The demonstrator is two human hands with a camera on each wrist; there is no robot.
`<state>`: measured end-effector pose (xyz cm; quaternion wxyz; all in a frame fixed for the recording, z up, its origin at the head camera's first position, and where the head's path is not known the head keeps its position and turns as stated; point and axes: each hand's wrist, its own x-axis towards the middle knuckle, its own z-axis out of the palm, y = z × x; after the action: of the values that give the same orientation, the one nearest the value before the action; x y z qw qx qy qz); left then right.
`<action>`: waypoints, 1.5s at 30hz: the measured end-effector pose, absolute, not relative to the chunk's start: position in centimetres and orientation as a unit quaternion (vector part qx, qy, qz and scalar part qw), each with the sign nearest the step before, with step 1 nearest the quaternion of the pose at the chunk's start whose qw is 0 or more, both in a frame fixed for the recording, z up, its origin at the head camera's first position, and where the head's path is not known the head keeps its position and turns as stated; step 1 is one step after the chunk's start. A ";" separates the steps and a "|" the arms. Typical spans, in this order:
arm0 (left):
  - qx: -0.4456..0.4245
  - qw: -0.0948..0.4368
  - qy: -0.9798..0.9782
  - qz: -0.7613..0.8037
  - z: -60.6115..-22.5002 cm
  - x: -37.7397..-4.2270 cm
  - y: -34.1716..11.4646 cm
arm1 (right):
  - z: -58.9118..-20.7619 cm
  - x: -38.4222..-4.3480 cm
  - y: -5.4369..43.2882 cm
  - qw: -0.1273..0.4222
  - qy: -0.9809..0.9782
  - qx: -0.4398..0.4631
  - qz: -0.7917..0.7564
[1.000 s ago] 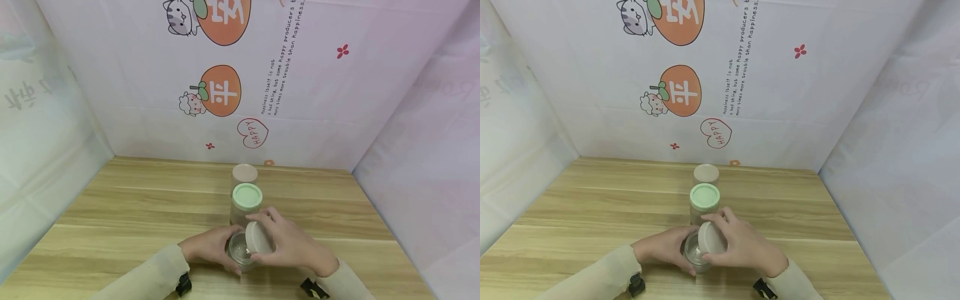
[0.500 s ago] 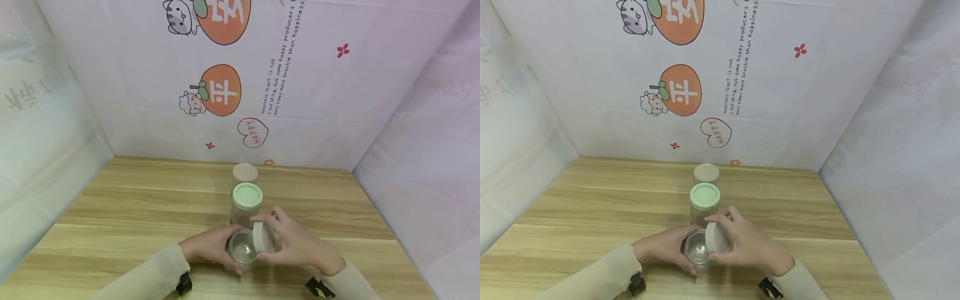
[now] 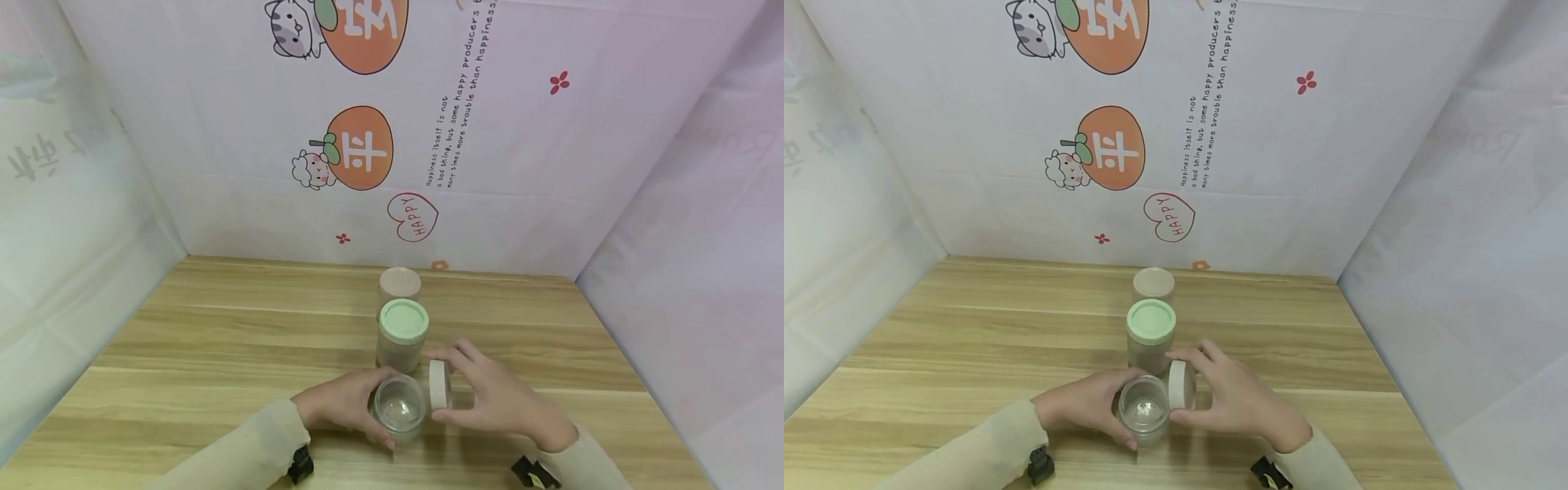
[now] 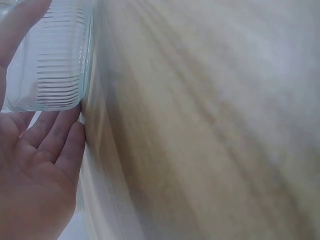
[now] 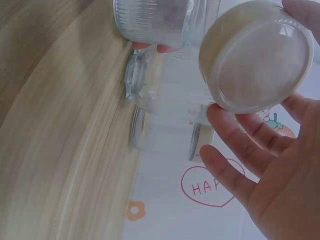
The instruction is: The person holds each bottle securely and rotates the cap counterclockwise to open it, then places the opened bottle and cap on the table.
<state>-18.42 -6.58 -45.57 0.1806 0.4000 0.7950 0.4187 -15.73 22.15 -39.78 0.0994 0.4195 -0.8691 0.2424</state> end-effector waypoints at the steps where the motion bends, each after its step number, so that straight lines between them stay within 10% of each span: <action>1: 0.400 0.179 0.796 0.417 -45.6 -18.4 -6.6 | -39.8 -15.7 22.2 0.100 -0.868 0.421 0.242; 45: 0.385 0.203 0.796 0.421 -46.1 -18.6 -6.7 | -42.8 -15.5 26.0 -0.036 -0.878 0.385 0.282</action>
<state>-18.64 -6.71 -46.10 0.2026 0.3850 0.7957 0.4214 -15.54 25.97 -42.78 -0.0357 0.3853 -0.8778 0.2823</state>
